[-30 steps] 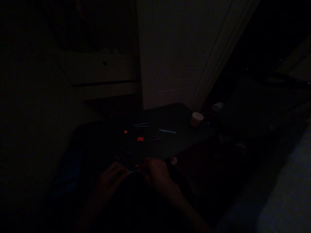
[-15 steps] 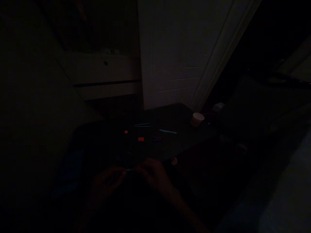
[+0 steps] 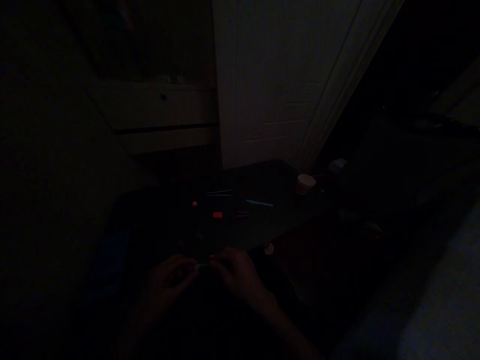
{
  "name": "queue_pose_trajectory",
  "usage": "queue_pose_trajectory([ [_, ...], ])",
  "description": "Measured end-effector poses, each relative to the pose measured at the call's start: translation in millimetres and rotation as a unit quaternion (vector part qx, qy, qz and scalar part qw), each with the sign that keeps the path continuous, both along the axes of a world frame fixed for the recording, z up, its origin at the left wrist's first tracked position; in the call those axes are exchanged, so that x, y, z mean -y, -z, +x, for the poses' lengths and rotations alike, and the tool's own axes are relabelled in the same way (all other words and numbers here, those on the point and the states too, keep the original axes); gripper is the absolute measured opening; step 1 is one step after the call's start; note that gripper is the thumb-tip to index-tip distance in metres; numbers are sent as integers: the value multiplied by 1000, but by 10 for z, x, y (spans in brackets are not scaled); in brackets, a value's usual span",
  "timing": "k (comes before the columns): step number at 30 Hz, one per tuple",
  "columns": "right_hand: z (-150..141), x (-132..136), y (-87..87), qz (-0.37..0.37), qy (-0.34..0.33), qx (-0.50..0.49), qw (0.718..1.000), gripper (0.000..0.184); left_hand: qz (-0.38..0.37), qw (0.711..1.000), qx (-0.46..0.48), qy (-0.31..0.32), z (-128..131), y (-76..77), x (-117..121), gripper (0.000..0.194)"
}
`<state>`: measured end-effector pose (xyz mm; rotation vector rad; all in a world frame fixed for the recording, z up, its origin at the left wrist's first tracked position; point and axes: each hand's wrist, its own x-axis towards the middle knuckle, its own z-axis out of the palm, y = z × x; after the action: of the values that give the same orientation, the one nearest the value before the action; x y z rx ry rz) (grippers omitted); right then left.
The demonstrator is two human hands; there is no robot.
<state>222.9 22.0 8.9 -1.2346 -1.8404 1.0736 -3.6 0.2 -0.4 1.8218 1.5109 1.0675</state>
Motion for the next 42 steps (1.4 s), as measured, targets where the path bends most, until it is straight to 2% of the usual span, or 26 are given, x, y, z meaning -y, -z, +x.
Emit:
queue_pose_trajectory([
  [4, 1, -1, 0, -9, 2, -11, 1000, 12, -9, 1000, 2, 5, 14, -6, -15, 15],
  [11, 29, -10, -25, -8, -14, -9, 1000, 15, -23, 1000, 0, -2, 49, -23, -13, 11],
  [22, 71, -3, -6, 57, -55, 56, 995, 24, -27, 1000, 0, 4, 47, 4, -20, 11],
  [33, 55, 5, 106, 125, -55, 102, 985, 21, -15, 1000, -12, 3, 66, 15, -38, 13],
  [42, 140, 20, 0, 121, -36, 83, 989, 20, -38, 999, 11, 0, 64, -2, -1, 11],
])
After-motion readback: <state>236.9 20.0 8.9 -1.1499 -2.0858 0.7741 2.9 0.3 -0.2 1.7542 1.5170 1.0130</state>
